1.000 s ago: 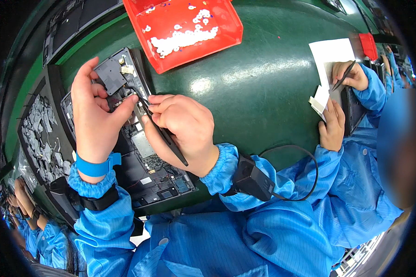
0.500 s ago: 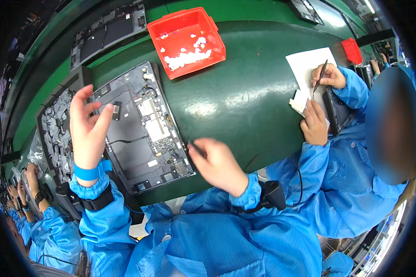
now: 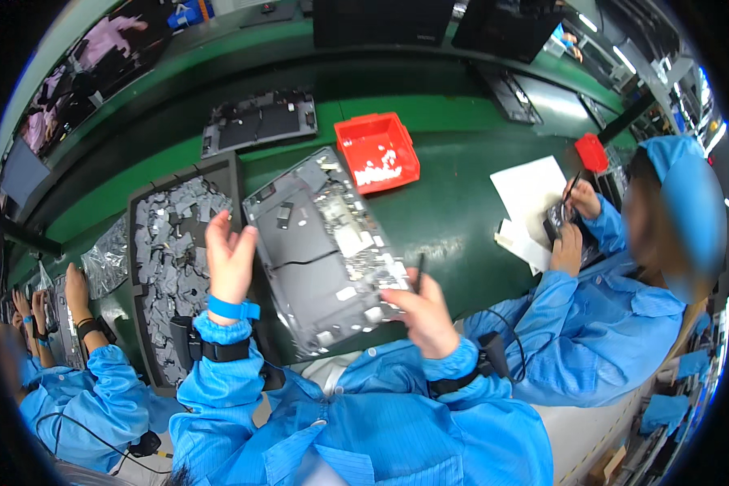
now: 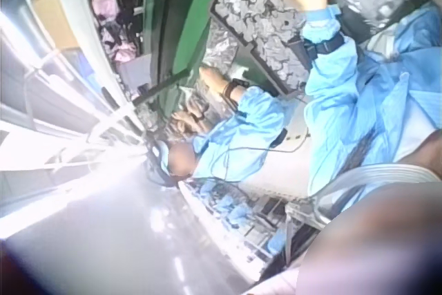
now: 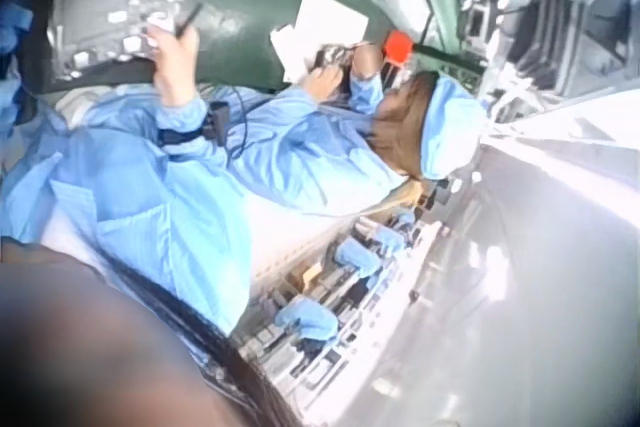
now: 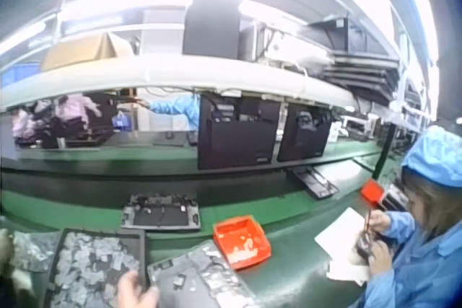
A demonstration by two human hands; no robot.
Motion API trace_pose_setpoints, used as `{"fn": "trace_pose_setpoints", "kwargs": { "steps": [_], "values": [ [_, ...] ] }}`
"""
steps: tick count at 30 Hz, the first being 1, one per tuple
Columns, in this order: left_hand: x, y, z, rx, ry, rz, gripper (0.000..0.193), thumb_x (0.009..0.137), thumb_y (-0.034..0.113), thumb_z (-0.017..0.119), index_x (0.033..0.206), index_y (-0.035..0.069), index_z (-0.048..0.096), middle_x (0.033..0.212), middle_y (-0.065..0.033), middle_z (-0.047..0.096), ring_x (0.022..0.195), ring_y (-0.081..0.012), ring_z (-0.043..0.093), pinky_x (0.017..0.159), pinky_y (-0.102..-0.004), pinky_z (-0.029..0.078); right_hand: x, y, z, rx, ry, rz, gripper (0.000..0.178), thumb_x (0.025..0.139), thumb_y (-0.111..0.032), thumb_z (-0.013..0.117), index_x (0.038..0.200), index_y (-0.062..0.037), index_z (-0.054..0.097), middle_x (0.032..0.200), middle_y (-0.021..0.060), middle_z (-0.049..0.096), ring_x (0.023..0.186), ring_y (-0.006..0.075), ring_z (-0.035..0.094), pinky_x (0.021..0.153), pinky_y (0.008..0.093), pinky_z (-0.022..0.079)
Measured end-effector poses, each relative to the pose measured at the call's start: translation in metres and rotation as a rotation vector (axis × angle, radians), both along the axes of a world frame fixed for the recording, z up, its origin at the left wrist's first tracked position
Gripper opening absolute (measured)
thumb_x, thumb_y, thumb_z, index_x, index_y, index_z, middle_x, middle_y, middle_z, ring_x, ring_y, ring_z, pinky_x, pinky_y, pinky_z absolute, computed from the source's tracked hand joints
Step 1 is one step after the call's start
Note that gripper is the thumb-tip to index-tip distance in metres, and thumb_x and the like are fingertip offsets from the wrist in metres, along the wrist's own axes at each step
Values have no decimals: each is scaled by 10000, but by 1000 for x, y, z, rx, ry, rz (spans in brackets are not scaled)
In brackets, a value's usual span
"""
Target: The person assembles electronic components into a laptop chassis by hand, placing circuit boards and other components from a red bin and a tray into the chassis. The person uses tweezers and a stylus tool to precisely position the components.
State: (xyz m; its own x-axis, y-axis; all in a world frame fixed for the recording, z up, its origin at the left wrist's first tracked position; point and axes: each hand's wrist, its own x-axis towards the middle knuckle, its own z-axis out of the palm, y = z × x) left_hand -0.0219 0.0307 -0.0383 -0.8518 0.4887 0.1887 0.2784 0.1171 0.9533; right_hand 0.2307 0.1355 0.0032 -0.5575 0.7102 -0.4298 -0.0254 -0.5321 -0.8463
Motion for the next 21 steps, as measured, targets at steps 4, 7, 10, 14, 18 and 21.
{"fn": "trace_pose_setpoints", "kwargs": {
  "steps": [4,7,10,14,18,21],
  "values": [
    [40,-2,27,340,-532,-325,565,790,151,659,1247,-3,366,1217,-134,466,1134,-217,439,961,-351,344,8,20,48,167,41,119,290,718,-60,631,985,17,547,834,50,604,602,65,523,483,174,373],
    [43,-2,50,612,-863,-316,420,833,116,598,1207,16,436,1150,-92,528,1030,-207,518,895,-345,414,-20,33,58,160,138,47,307,746,-106,641,1022,-11,545,765,-3,585,474,8,401,382,157,256],
    [21,-7,59,768,-753,-151,388,847,102,574,1202,17,443,1161,-93,521,1033,-215,519,896,-353,418,-78,20,71,186,180,165,338,760,-91,643,1076,-50,530,857,-15,594,537,-4,426,393,148,253],
    [-17,-21,60,977,-627,-93,427,940,298,406,1262,22,354,1272,-127,416,1136,-254,436,942,-402,364,-168,37,75,111,187,250,240,766,-108,624,992,-70,550,787,-22,584,492,29,423,447,200,361],
    [-12,-36,34,801,-602,121,458,938,287,401,1300,46,257,1274,-157,389,1100,-263,459,895,-371,387,-296,80,59,23,235,406,84,773,-118,619,798,-95,542,629,-35,490,419,50,338,446,220,362],
    [2,-43,11,724,-540,134,339,920,233,438,1210,80,352,1203,-124,441,1043,-239,496,823,-336,427,-411,94,36,-162,300,557,93,788,-91,611,762,-101,523,653,-21,519,401,42,315,393,190,314]
  ]
}}
